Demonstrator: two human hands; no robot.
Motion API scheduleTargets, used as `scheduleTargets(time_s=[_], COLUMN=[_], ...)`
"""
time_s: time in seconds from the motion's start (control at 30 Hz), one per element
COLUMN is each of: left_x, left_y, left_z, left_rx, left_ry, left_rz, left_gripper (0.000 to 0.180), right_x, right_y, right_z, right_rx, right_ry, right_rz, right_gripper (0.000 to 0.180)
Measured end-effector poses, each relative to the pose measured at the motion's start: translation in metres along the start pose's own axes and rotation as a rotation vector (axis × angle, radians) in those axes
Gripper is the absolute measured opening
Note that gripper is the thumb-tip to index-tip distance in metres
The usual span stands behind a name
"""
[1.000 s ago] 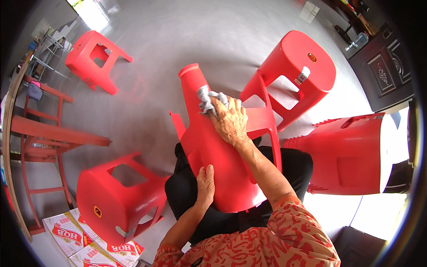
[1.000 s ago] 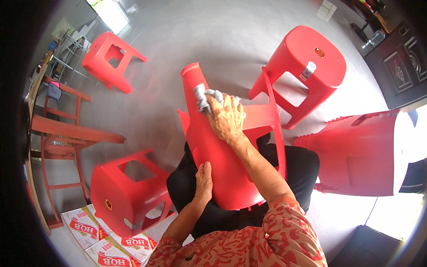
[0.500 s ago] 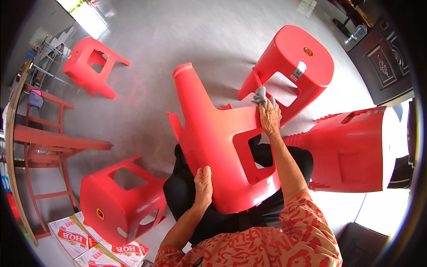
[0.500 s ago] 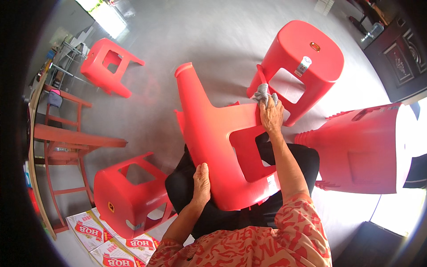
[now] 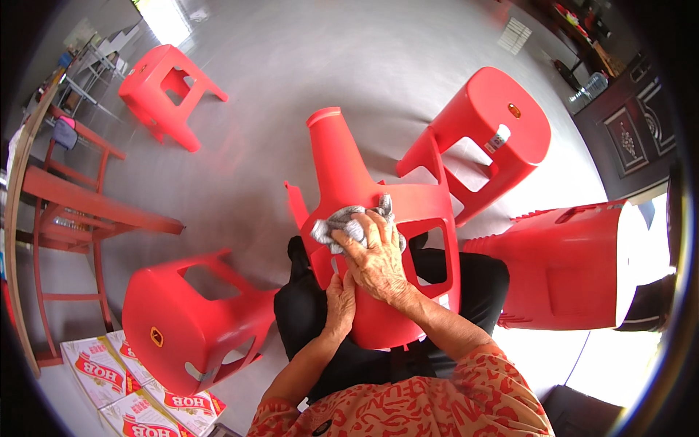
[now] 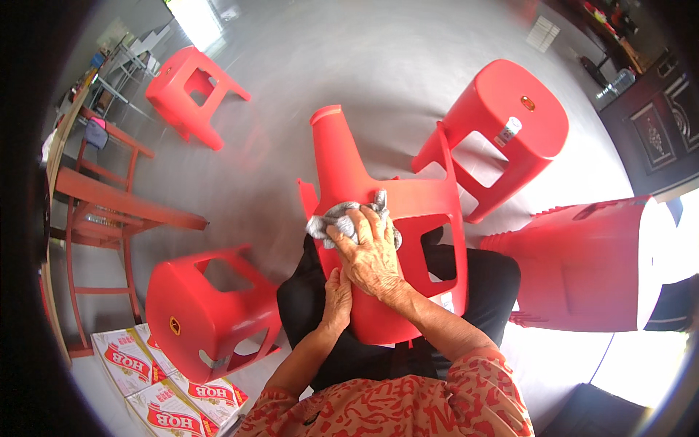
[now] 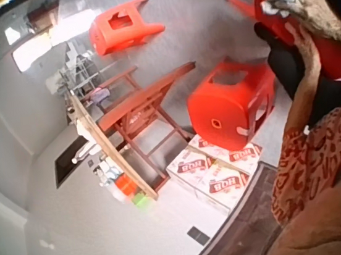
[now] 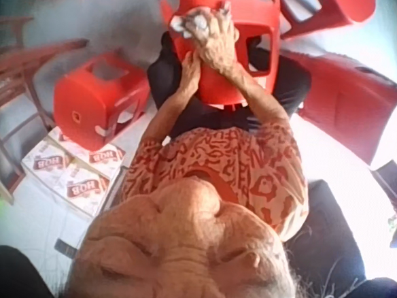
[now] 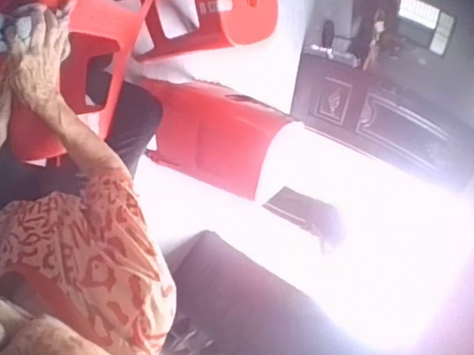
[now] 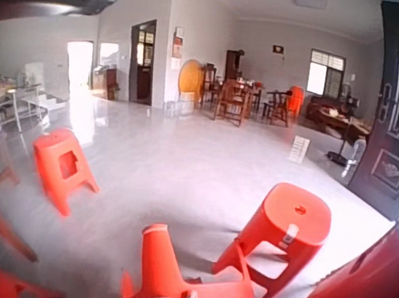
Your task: The person sits on the floor and wipes red plastic stools with a cloth. They handle the stools one at a time, turning them over to clean the top, sides, and legs before placing them back down.
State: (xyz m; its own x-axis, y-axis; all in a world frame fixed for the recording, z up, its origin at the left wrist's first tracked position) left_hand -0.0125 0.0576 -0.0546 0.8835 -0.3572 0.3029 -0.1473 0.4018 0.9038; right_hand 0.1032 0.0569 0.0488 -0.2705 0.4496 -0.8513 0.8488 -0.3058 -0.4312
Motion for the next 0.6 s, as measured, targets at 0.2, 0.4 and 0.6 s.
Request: scheduleTargets(time_s=[0.2, 0.4, 0.6], left_x=[0.003, -0.002, -0.007], left_y=[0.001, -0.009, -0.014], left_z=[0.003, 0.0, -0.002], left_rx=[0.017, 0.028, 0.028], left_ry=[-0.036, -0.031, -0.049], left_rz=[0.067, -0.049, -0.185], left_gripper=[0.027, 0.036, 0.041], right_x=[0.013, 0.06, 0.086], right_y=[0.006, 0.007, -0.01], right_z=[-0.055, -0.138, -0.143], right_rx=[-0.23, -0.279, -0.308], right_ry=[0.033, 0.041, -0.121], right_rz=[-0.011, 0.217, 0.526], right_gripper=[0.029, 0.018, 0.016])
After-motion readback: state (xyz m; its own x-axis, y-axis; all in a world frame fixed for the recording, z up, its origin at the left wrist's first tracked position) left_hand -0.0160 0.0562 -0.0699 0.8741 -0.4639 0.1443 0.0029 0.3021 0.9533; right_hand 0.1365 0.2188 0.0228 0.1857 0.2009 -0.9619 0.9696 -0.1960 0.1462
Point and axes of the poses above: each hand's wrist, its own z-axis away from the middle knuckle, its own x-axis out of the palm, y = z × x, the point moved 4 cm from there along -z, towards the middle knuckle, and after that the axes turned 10 degrees about x, right-handed, at the moved point
